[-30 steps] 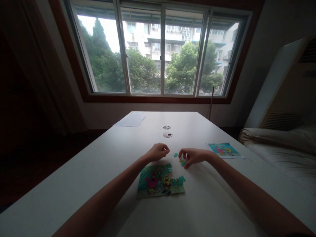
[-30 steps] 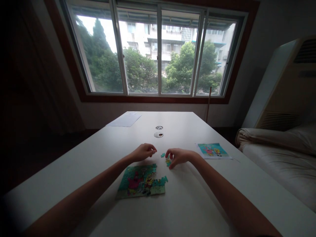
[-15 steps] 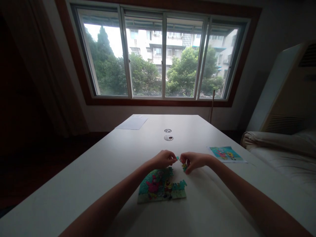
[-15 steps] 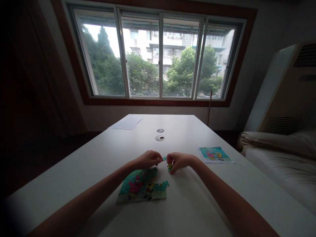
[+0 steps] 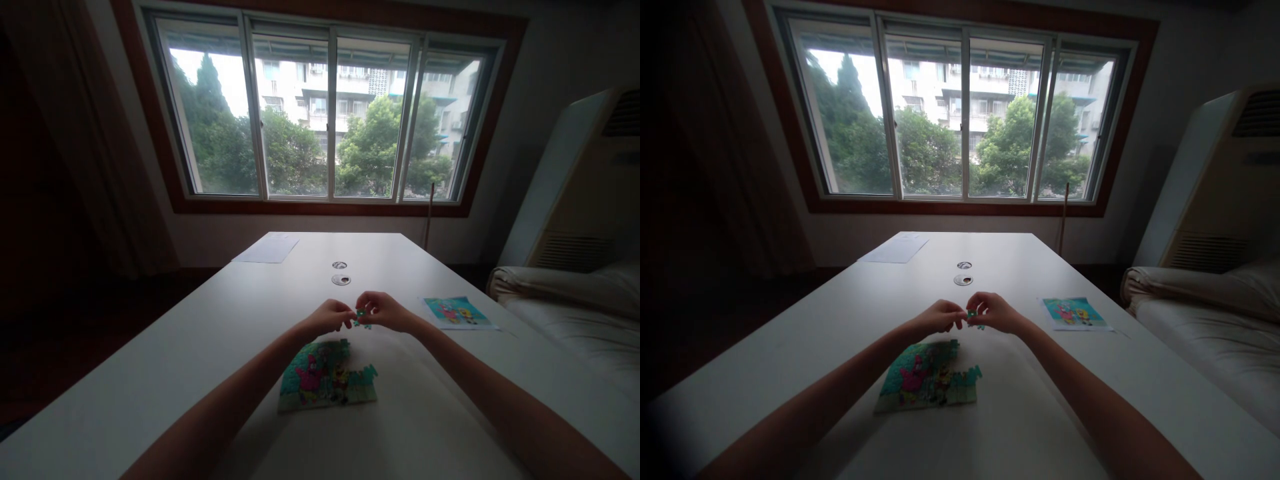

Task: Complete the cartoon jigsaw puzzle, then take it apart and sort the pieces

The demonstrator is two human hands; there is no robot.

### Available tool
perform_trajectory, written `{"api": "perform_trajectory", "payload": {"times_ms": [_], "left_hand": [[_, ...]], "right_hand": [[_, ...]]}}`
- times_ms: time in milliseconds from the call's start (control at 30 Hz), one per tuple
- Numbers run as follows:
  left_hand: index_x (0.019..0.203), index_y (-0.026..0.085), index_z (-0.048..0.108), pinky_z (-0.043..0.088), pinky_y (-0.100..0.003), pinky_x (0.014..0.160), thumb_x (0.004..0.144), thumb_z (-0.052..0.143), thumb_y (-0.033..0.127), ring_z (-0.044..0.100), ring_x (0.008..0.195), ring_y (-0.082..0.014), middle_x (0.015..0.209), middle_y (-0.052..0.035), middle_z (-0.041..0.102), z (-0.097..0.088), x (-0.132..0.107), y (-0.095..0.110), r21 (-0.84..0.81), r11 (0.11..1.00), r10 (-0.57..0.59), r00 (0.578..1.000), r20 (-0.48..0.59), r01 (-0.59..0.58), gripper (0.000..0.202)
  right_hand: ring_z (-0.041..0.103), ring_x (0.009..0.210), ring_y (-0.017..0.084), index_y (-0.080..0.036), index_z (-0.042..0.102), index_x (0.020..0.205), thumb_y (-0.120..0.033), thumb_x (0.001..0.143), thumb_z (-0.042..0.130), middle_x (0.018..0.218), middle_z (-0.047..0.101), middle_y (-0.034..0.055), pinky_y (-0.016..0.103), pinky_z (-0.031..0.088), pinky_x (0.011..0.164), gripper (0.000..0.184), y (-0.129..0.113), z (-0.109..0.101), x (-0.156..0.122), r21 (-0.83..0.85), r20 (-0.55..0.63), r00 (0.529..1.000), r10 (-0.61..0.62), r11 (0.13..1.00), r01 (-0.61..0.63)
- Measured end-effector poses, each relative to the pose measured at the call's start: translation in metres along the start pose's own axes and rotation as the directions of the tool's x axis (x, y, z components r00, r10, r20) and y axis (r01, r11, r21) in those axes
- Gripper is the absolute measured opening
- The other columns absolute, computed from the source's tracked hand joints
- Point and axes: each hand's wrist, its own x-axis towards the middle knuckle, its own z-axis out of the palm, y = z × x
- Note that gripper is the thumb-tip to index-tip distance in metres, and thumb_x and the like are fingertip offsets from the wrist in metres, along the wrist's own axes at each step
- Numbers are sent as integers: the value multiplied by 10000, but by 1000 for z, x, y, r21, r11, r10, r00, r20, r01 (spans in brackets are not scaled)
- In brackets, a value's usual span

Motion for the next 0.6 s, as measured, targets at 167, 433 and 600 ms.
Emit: {"api": "perform_trajectory", "payload": {"times_ms": [167,433,600], "left_hand": [[773,81,624,298,-189,417,774,448,366,405,452,-58,672,-57,611,0,1,0,-72,997,38,998,-41,-41,335],[726,135,645,352,-217,560,749,516,253,473,582,-107,633,-11,591,-4,0,1,169,969,215,954,-208,-182,177],[807,152,626,380,-214,621,824,432,181,508,646,-112,741,-27,602,-8,-4,2,497,806,456,872,-178,-321,196]], "right_hand": [[544,608,116,-150,550,770,-345,604,693,673,580,3,236,420,529,293,1,2,2,63,-66,997,-27,997,32],[551,604,113,-129,586,790,-392,616,675,670,606,18,248,423,568,327,-3,4,3,254,-82,993,86,965,-63],[507,559,79,-136,598,861,-361,636,661,649,590,5,205,379,521,324,1,5,2,361,-98,959,268,907,-216]]}}
